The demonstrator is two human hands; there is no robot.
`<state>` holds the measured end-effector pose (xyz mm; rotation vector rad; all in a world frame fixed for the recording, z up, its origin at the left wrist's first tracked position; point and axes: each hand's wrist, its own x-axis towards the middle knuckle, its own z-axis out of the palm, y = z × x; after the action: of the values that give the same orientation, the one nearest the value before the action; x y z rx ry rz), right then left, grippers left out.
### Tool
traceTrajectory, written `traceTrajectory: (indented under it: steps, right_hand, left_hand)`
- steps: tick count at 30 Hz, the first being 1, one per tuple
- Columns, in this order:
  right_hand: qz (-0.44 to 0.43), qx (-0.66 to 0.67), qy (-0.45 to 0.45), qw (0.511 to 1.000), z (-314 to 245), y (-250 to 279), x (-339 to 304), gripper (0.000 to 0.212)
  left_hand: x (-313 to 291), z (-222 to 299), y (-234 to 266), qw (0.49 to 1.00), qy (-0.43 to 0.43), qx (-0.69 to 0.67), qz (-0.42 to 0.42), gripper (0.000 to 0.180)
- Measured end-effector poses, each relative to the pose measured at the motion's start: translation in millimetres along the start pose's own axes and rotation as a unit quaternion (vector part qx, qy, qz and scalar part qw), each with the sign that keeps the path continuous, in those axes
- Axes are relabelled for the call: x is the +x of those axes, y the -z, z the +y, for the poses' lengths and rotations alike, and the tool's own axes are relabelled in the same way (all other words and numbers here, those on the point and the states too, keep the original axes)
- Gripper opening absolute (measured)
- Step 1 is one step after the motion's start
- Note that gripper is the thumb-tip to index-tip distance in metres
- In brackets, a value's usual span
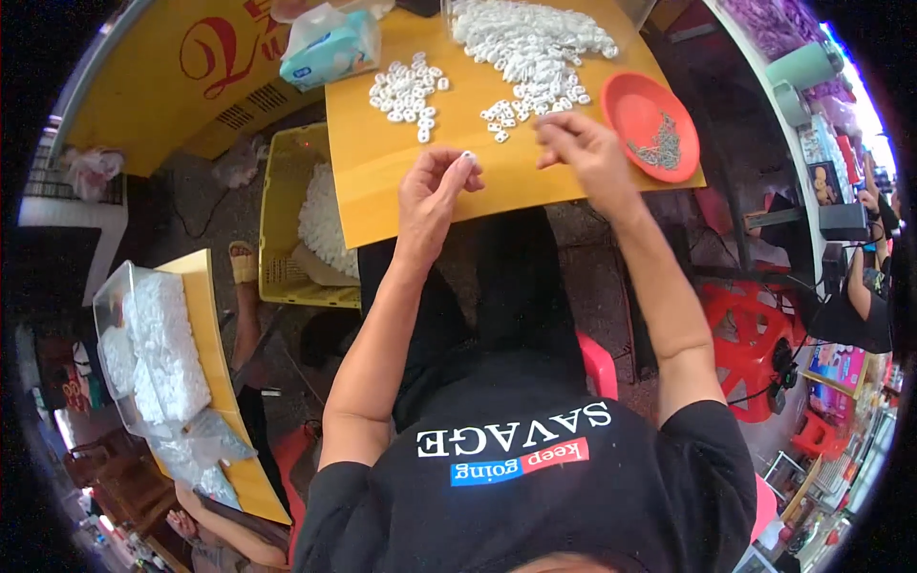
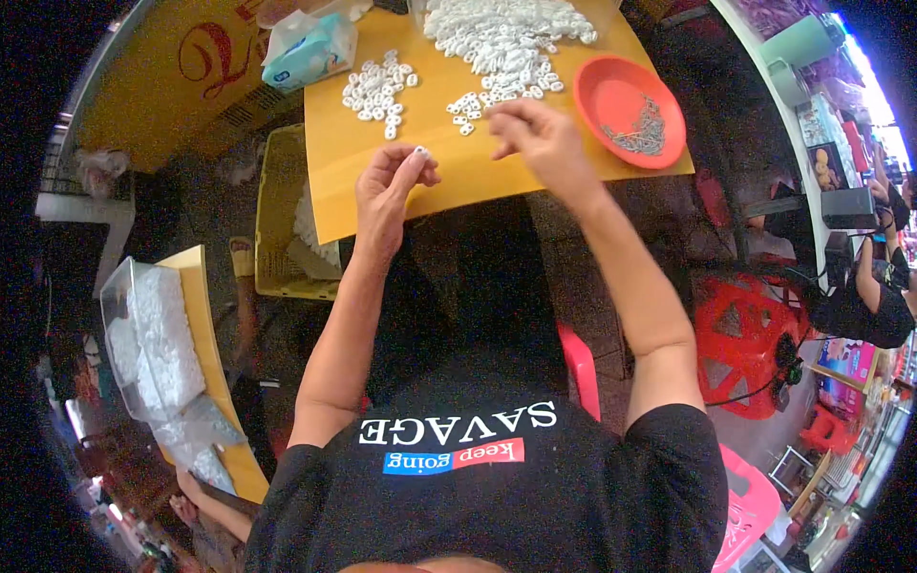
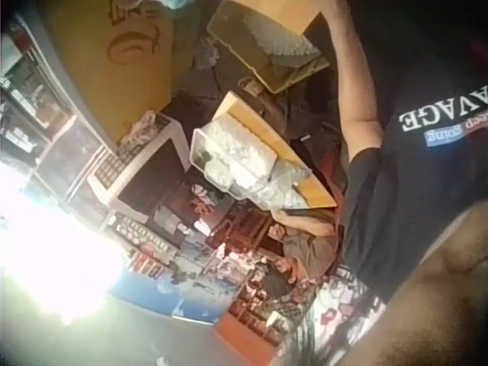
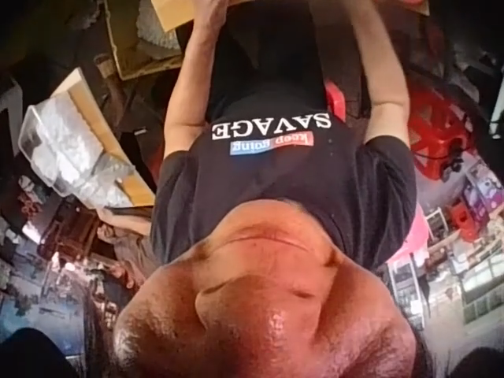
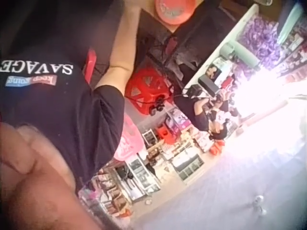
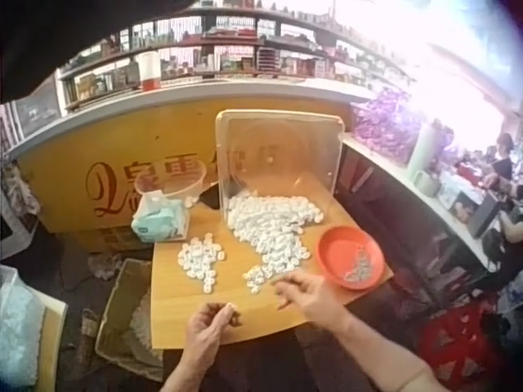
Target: The person is manually assembling small white plastic components by inserting small metal pieces into them at a workbench.
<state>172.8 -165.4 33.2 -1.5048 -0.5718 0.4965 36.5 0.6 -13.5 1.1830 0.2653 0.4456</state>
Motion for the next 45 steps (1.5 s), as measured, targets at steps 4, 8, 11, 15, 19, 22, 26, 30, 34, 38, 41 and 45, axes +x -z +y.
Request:
traceTrajectory:
  steps: [4, 8, 11, 15, 19, 22, 26, 30, 34, 38, 41, 45]
  right_hand:
    - [-0.032, 0.048, -0.014, 0.998, 1, -45, -11, 0.016]
    - [-0.052, 0.087, 0.005, 0.995, -7, -60, -17, 0.016]
    - [-0.053, 0.091, 0.017, 0.994, -6, -63, -20, 0.019]
    - [-0.047, 0.084, 0.021, 0.995, -8, -66, -23, 0.021]
    - [-0.047, 0.082, 0.025, 0.995, -6, -67, -25, 0.020]
    - [-0.042, 0.058, 0.038, 0.997, -5, -69, -26, 0.019]
    - [-0.036, 0.039, 0.059, 0.997, -6, -70, -28, 0.018]
    - [0.016, -0.023, 0.092, 0.995, -2, -76, -35, 0.016]
    - [0.031, -0.025, 0.095, 0.995, 12, -79, -36, 0.016]
    - [0.015, -0.029, 0.056, 0.998, 8, -73, -33, 0.016]
    - [0.023, -0.043, 0.054, 0.997, 19, -76, -33, 0.016]
    - [0.059, -0.078, 0.041, 0.994, 25, -76, -29, 0.018]
  left_hand:
    - [-12, 17, -12, 1.000, -0.007, -0.013, -0.016, 0.015]
    - [-20, 27, -12, 0.999, -0.014, -0.023, -0.017, 0.014]
    - [-24, 31, -16, 0.999, -0.025, -0.028, -0.013, 0.014]
    - [-28, 33, -16, 0.999, -0.037, -0.027, -0.005, 0.014]
    - [-30, 33, -20, 0.998, -0.048, -0.027, 0.003, 0.014]
    - [-32, 33, -19, 0.998, -0.052, -0.020, 0.011, 0.014]
    - [-34, 34, -23, 0.999, -0.045, -0.001, 0.029, 0.014]
    - [-37, 34, -24, 0.998, -0.046, 0.039, 0.035, 0.014]
    - [-36, 29, -21, 0.997, -0.034, 0.057, 0.049, 0.014]
    - [-35, 30, -13, 0.998, 0.022, 0.055, 0.019, 0.013]
    - [-34, 27, -15, 0.999, 0.035, 0.032, 0.022, 0.015]
    - [-23, 11, -14, 0.997, 0.060, 0.022, 0.041, 0.018]
